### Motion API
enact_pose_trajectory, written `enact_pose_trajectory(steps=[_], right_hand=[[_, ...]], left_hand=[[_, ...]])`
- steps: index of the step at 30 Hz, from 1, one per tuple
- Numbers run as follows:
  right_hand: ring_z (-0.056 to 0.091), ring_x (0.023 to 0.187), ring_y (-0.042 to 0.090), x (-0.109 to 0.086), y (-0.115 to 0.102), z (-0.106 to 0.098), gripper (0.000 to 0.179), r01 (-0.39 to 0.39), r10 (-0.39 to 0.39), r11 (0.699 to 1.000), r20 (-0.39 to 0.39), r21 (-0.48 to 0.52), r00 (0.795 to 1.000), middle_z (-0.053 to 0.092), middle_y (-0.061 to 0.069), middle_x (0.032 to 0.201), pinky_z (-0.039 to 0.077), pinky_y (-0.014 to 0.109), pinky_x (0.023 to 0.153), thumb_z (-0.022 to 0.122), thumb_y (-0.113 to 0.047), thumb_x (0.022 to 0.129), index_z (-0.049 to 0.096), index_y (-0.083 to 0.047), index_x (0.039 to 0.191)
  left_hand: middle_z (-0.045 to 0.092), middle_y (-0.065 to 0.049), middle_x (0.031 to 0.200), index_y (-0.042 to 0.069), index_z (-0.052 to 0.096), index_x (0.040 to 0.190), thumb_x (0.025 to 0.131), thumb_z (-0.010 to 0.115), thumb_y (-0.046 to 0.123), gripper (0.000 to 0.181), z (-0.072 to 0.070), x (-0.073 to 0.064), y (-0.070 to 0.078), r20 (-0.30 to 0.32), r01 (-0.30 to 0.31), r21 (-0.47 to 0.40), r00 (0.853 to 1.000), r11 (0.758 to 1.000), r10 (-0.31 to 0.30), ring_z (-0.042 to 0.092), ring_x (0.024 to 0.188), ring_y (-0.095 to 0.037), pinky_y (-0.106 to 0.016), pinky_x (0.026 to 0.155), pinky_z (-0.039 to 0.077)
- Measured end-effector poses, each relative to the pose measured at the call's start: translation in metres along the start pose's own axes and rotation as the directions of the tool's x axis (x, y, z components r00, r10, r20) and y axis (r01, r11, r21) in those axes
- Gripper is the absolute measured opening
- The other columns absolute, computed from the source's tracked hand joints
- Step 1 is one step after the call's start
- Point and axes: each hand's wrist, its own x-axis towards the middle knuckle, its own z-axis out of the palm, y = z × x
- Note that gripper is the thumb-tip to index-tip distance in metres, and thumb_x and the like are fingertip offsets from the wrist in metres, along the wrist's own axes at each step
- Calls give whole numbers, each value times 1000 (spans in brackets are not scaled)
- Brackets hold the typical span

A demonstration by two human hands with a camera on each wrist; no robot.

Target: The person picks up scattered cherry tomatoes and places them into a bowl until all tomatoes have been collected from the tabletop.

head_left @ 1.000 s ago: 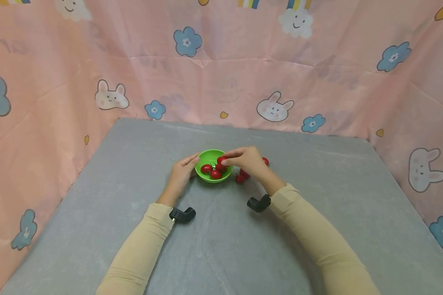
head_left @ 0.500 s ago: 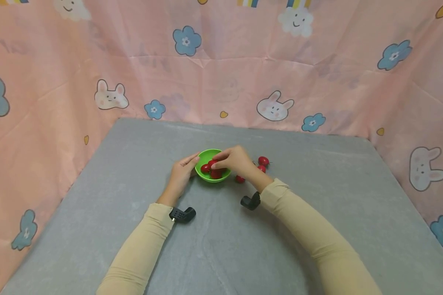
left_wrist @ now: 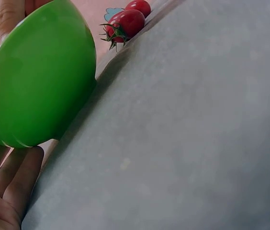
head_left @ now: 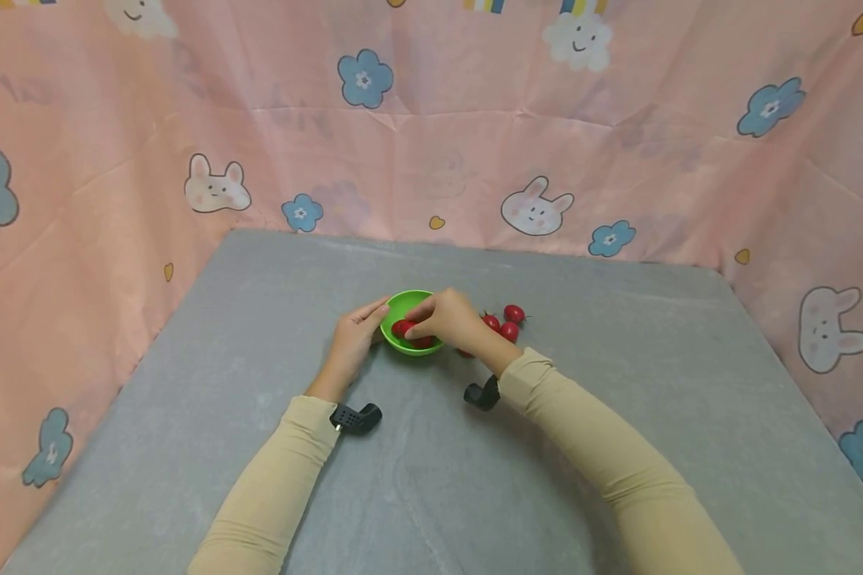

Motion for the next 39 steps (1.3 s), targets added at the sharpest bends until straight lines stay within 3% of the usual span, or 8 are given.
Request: enact_pose_trajectory(steps=[4, 9, 12, 15, 19, 27, 31, 39], right_hand=[[66, 106, 18, 0, 1, 0, 29, 10, -10, 1000, 3, 5, 1000, 78, 3, 105, 58, 29, 85, 84, -24, 81, 79, -13, 108], [66, 108, 19, -2, 9, -5, 31, 2, 0, 997, -15, 78, 1000, 77, 4, 110, 57, 33, 93, 82, -25, 83, 78, -12, 111], [63, 113, 20, -4, 16, -12, 31, -23, 32, 988, -60, 151, 998, 75, 4, 115, 54, 36, 99, 80, -26, 85, 77, -14, 113], [61, 115, 22, -6, 24, -21, 30, -28, 55, 974, -115, 227, 992, 74, 5, 119, 52, 37, 96, 79, -26, 85, 77, -14, 113], [61, 110, 25, -11, 37, -32, 32, -12, 64, 963, -187, 268, 980, 74, 6, 119, 51, 38, 91, 79, -27, 86, 76, -12, 114], [64, 114, 22, -17, 64, -47, 36, -1, 99, 941, -273, 338, 957, 74, 11, 117, 52, 36, 99, 79, -29, 85, 76, -8, 114], [64, 111, 22, -22, 74, -54, 37, -28, 137, 933, -282, 358, 950, 73, 12, 120, 53, 36, 94, 77, -29, 87, 74, -7, 117], [59, 116, 22, -27, 102, -66, 41, -57, 173, 938, -321, 343, 931, 70, 14, 124, 49, 33, 98, 73, -30, 90, 70, -5, 122]], left_hand=[[62, -13, 138, 5, 62, 134, 101, 60, 23, 38, 0, 1, -1, 4, -8, -8, 1000, 1000, 8, 66, 92, 6, -13, 79, 55], [61, -14, 138, 5, 61, 135, 101, 59, 23, 38, 1, 2, -2, 2, -2, -3, 1000, 1000, 2, 66, 91, 5, -14, 78, 56], [61, -14, 139, 5, 61, 135, 101, 59, 23, 39, 1, 3, -3, -1, 3, -7, 1000, 1000, -3, 66, 91, 5, -14, 79, 56], [61, -15, 138, 5, 61, 135, 101, 59, 22, 38, 1, 3, -3, -6, 2, -11, 1000, 1000, -2, 66, 92, 6, -14, 79, 56], [60, -14, 139, 5, 62, 134, 101, 60, 22, 38, 1, 3, -3, -10, 2, -10, 1000, 1000, -2, 65, 93, 5, -14, 80, 56], [61, -12, 140, 7, 62, 134, 100, 61, 23, 38, 1, 3, -3, -12, 13, -11, 1000, 1000, -13, 64, 96, 5, -13, 81, 56], [61, -12, 139, 7, 62, 135, 100, 60, 23, 38, 2, 2, -3, -12, 10, 1, 1000, 1000, -10, 65, 97, 4, -13, 80, 56], [61, -12, 139, 7, 62, 134, 101, 60, 23, 38, 2, 1, -3, -16, 0, 11, 1000, 1000, 1, 66, 96, 3, -15, 80, 56]])
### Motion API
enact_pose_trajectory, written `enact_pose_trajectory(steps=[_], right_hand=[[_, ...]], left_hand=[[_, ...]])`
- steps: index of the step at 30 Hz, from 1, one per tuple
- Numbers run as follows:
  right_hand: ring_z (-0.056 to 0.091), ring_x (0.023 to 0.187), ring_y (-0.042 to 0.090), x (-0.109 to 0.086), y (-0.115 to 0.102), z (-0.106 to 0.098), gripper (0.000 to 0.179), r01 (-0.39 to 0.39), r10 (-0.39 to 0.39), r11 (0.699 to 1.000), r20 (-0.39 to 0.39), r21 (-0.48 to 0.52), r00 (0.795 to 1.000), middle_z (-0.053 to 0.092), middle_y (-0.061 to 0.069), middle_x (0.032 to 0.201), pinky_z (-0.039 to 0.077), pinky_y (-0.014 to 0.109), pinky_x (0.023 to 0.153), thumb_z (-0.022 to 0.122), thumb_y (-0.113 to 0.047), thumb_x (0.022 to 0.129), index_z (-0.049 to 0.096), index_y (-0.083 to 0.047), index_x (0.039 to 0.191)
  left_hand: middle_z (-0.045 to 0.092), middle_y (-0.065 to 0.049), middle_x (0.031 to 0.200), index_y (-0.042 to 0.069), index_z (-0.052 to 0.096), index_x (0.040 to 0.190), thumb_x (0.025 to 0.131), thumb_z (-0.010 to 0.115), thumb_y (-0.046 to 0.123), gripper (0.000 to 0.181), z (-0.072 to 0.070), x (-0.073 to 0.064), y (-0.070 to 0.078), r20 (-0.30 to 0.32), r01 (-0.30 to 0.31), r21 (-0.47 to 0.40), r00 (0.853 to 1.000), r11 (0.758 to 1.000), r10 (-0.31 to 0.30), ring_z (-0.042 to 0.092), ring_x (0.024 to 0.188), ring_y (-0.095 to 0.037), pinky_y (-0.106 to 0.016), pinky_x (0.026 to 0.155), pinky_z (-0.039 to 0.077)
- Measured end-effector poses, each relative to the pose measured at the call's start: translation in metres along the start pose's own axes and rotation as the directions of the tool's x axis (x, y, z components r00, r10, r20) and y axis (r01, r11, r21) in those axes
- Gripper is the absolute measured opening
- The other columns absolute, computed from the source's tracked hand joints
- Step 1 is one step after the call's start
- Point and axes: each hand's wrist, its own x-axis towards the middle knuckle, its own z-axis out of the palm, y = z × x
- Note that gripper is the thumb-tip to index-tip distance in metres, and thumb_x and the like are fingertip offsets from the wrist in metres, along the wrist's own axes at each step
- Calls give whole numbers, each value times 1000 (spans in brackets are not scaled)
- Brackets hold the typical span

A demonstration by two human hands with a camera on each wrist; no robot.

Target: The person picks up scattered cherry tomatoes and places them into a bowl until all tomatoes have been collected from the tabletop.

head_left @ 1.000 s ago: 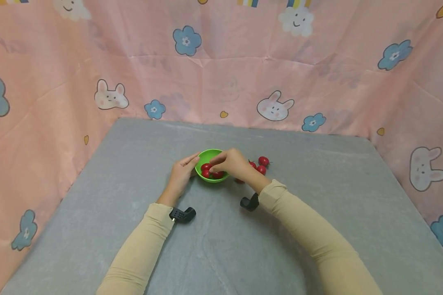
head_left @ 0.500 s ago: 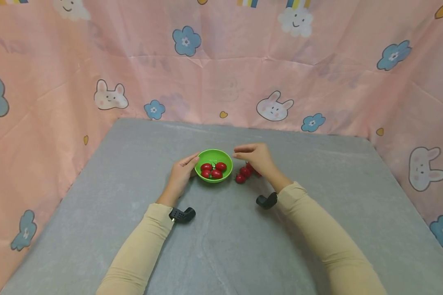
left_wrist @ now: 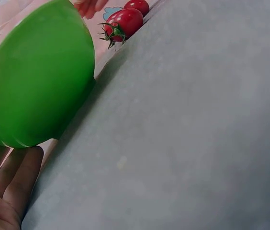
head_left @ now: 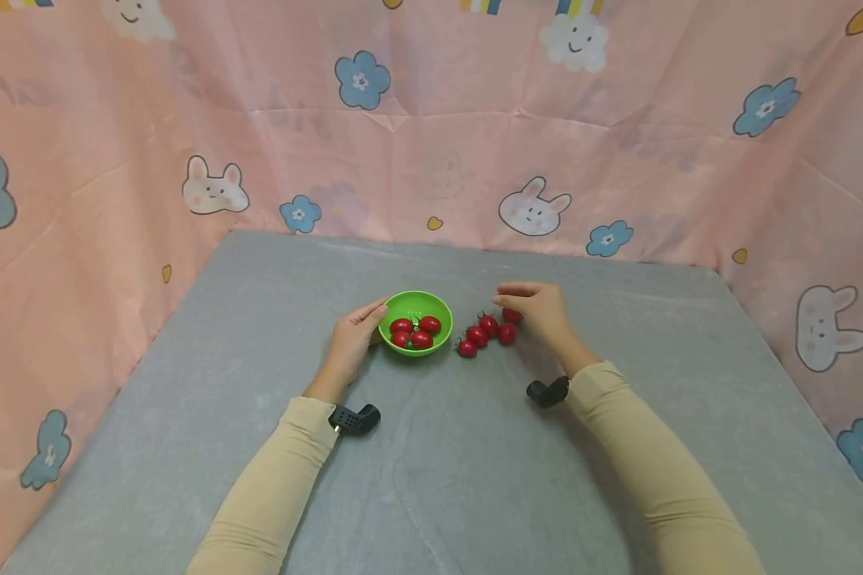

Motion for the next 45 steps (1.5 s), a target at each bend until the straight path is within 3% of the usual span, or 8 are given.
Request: enact_pose_trajectory(steps=[7, 16, 28, 35, 45], right_hand=[[57, 120, 26, 2, 11, -11, 41, -16, 15, 999, -31, -51, 999, 68, 16, 127, 45, 30, 94, 72, -30, 91, 70, -4, 123], [51, 133, 31, 5, 21, -16, 41, -35, 32, 996, -31, -85, 999, 67, 19, 128, 40, 46, 113, 72, -24, 90, 69, -1, 123], [47, 135, 31, 6, 25, -14, 45, -128, 131, 983, 17, -133, 991, 64, 17, 134, 43, 46, 110, 74, -29, 90, 68, -3, 125], [45, 138, 31, 7, 29, -12, 43, -137, 138, 982, 3, -133, 990, 62, 18, 137, 42, 43, 111, 74, -26, 90, 68, -1, 125], [47, 134, 31, 6, 20, -8, 43, -147, 147, 983, -14, -106, 989, 62, 17, 136, 43, 44, 110, 73, -29, 90, 69, -3, 125]], left_hand=[[63, -10, 138, 8, 63, 134, 100, 60, 25, 37, 0, 0, 1, -2, 6, 11, 1000, 1000, -6, 65, 97, 3, -14, 81, 56], [62, -9, 138, 9, 63, 134, 100, 60, 26, 37, -2, 2, -1, -1, 5, 24, 1000, 1000, -5, 65, 96, 5, -14, 78, 56], [61, -12, 139, 6, 63, 134, 101, 60, 24, 38, 0, -1, 2, -3, 2, 7, 1000, 1000, -2, 64, 104, -3, -13, 79, 56], [60, -12, 141, 6, 62, 134, 100, 61, 25, 39, 0, 0, 1, 3, 7, 6, 1000, 1000, -7, 62, 116, -13, -13, 81, 55], [60, -11, 140, 7, 63, 134, 100, 60, 25, 39, 0, -1, 2, -2, 7, 20, 1000, 1000, -7, 63, 114, -11, -14, 80, 56]])
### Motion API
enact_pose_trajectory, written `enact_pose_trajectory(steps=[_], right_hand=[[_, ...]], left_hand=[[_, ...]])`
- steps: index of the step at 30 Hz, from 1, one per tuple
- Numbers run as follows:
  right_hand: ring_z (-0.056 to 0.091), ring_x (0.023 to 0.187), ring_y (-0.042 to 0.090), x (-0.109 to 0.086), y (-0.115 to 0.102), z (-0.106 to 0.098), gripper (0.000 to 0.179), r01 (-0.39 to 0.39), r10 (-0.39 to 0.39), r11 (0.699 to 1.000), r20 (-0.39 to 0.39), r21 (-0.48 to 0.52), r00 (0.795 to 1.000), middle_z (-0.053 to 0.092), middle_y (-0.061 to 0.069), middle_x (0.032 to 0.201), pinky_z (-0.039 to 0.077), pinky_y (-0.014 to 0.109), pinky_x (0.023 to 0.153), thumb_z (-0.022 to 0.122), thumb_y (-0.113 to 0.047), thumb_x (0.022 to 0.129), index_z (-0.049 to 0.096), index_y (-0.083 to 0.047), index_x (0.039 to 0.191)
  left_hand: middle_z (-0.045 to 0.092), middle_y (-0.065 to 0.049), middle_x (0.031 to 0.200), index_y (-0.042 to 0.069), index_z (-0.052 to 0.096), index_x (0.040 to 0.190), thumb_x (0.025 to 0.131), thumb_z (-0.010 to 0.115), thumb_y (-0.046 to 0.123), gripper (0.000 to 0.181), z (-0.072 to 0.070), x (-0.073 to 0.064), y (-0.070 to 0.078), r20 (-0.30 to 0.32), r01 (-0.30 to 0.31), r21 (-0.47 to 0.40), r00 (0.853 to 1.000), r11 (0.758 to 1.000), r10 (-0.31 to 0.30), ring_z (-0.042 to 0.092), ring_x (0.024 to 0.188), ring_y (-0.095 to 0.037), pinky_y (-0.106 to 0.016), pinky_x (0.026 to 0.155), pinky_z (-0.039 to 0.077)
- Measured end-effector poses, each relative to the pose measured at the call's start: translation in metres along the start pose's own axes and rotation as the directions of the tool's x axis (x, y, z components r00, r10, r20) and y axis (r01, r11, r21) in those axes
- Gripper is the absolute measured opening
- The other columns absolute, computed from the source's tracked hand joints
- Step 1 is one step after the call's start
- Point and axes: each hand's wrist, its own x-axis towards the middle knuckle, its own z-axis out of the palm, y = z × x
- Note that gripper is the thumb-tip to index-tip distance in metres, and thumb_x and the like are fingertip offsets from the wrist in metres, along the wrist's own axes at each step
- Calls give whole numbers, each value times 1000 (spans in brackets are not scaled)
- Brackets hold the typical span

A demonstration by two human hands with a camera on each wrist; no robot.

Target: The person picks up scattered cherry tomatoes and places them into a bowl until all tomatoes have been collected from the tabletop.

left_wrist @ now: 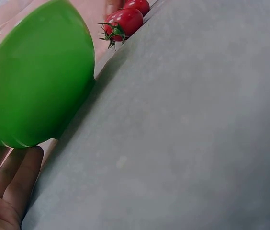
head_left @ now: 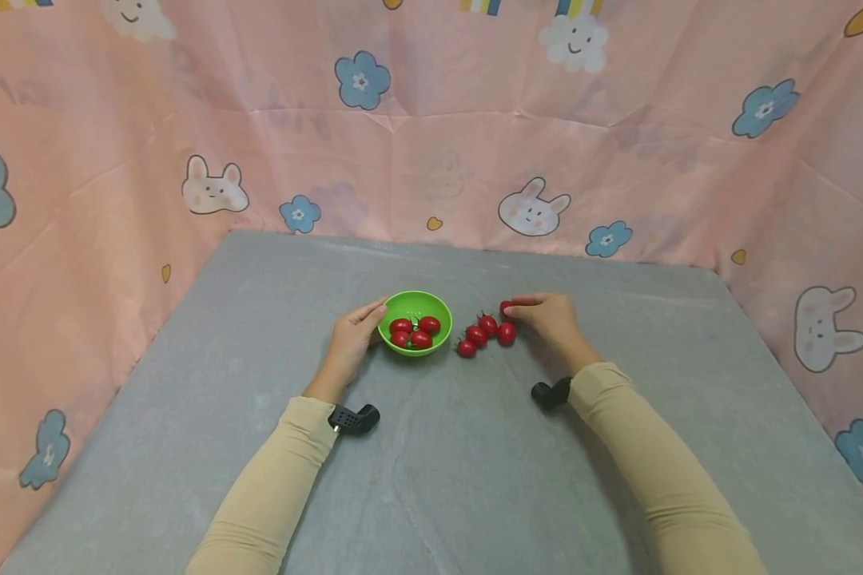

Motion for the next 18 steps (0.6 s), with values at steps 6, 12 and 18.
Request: enact_pose_trajectory(steps=[6, 12, 18], right_hand=[[51, 128, 29, -3, -18, 5, 43, 24, -25, 1000, 5, 19, 1000, 66, 15, 132, 45, 43, 108, 72, -31, 91, 69, -6, 126], [55, 120, 27, -8, -38, 17, 40, 1, -1, 1000, 30, 26, 1000, 69, 10, 126, 47, 43, 104, 73, -35, 90, 71, -14, 124], [58, 119, 25, -11, -55, 27, 41, 38, -41, 997, 43, 68, 998, 71, 10, 123, 47, 41, 101, 78, -35, 86, 73, -15, 121]], left_hand=[[60, -10, 140, 7, 63, 134, 100, 60, 25, 39, 0, 1, -1, 2, 0, 0, 1000, 1000, 0, 62, 119, -13, -13, 81, 56], [59, -9, 142, 8, 62, 135, 100, 60, 25, 39, 0, 1, -2, 9, 13, -5, 1000, 1000, -13, 61, 122, -16, -14, 83, 56], [59, -10, 142, 7, 61, 135, 101, 60, 25, 39, 0, 0, -1, 6, 7, 0, 1000, 1000, -7, 63, 116, -11, -15, 84, 56]])
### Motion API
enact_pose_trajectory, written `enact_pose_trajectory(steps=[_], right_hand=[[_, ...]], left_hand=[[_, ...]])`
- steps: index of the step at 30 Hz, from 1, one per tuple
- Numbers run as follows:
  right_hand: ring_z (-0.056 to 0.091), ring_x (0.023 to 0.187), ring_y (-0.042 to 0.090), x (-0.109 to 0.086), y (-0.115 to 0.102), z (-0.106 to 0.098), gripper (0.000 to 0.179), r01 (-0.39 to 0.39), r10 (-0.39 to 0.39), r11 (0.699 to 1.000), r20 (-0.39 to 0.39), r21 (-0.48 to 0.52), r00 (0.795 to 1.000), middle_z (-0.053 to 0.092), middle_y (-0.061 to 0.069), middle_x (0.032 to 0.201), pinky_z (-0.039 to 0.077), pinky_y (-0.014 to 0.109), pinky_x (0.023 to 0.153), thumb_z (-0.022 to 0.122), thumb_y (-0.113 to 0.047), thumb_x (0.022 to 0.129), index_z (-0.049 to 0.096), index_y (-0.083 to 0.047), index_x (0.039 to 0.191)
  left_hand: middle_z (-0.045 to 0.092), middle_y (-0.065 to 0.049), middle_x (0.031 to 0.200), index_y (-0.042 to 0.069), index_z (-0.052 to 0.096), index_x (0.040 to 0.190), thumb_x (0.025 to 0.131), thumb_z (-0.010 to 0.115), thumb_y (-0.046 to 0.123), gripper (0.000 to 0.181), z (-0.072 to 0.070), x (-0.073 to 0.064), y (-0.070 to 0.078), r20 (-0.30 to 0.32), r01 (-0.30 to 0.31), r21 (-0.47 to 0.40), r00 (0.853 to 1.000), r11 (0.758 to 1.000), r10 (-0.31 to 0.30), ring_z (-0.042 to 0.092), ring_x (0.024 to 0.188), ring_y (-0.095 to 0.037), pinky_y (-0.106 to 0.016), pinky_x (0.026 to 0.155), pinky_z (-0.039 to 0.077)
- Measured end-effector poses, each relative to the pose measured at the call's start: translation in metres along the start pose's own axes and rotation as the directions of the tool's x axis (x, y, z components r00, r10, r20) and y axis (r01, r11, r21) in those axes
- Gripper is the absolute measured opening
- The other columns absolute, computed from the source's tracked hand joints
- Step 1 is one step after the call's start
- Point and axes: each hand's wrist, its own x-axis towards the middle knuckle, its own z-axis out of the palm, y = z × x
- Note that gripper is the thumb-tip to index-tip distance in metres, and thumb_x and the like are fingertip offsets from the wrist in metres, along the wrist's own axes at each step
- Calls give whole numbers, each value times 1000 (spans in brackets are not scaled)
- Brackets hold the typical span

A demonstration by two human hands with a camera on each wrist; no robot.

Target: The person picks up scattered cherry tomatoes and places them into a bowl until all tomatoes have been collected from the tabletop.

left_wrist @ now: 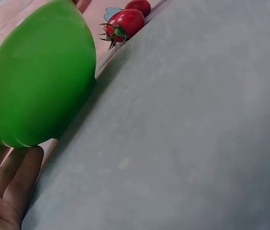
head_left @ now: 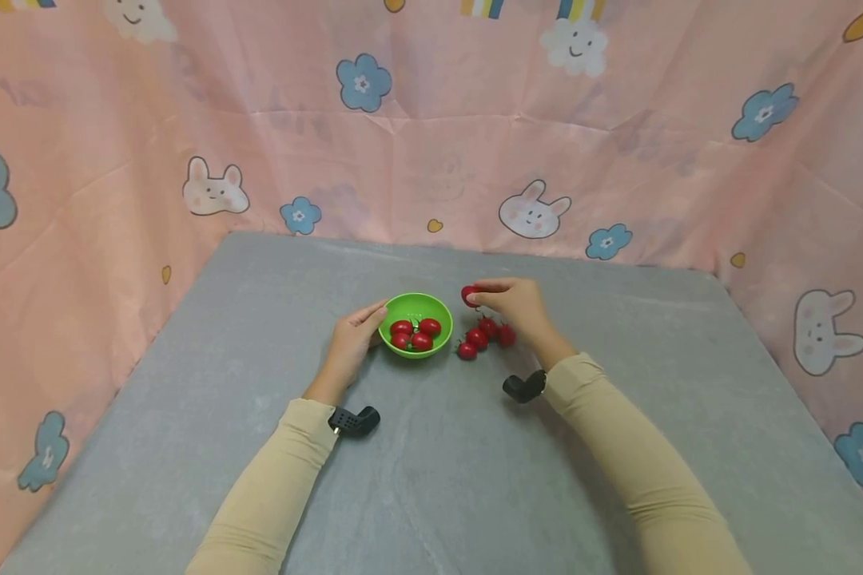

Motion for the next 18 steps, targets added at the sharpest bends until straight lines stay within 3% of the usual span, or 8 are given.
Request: enact_pose_trajectory(steps=[9, 16, 18], right_hand=[[57, 118, 24, 1, -14, 15, 39, 44, -43, 999, 29, -9, 999, 69, 7, 128, 49, 37, 98, 77, -36, 86, 74, -18, 121], [55, 111, 23, 2, -22, 22, 37, 65, -65, 998, 48, -1, 997, 71, 5, 124, 48, 31, 79, 78, -33, 85, 75, -17, 118], [55, 112, 22, 3, -25, 23, 36, 71, -71, 997, 52, 1, 996, 71, 4, 124, 48, 33, 83, 79, -33, 85, 75, -17, 117]], left_hand=[[60, -10, 141, 7, 63, 134, 100, 61, 26, 39, 0, -1, 1, -11, 4, 1, 1000, 1000, -4, 64, 113, -8, -14, 82, 56], [61, -9, 140, 8, 63, 134, 100, 61, 26, 38, -1, -1, 1, -6, -2, 6, 1000, 1000, 2, 64, 114, -10, -14, 84, 56], [61, -9, 140, 8, 63, 134, 100, 61, 26, 38, -2, -1, 2, -4, 1, 10, 1000, 1000, -1, 64, 113, -9, -14, 83, 56]])
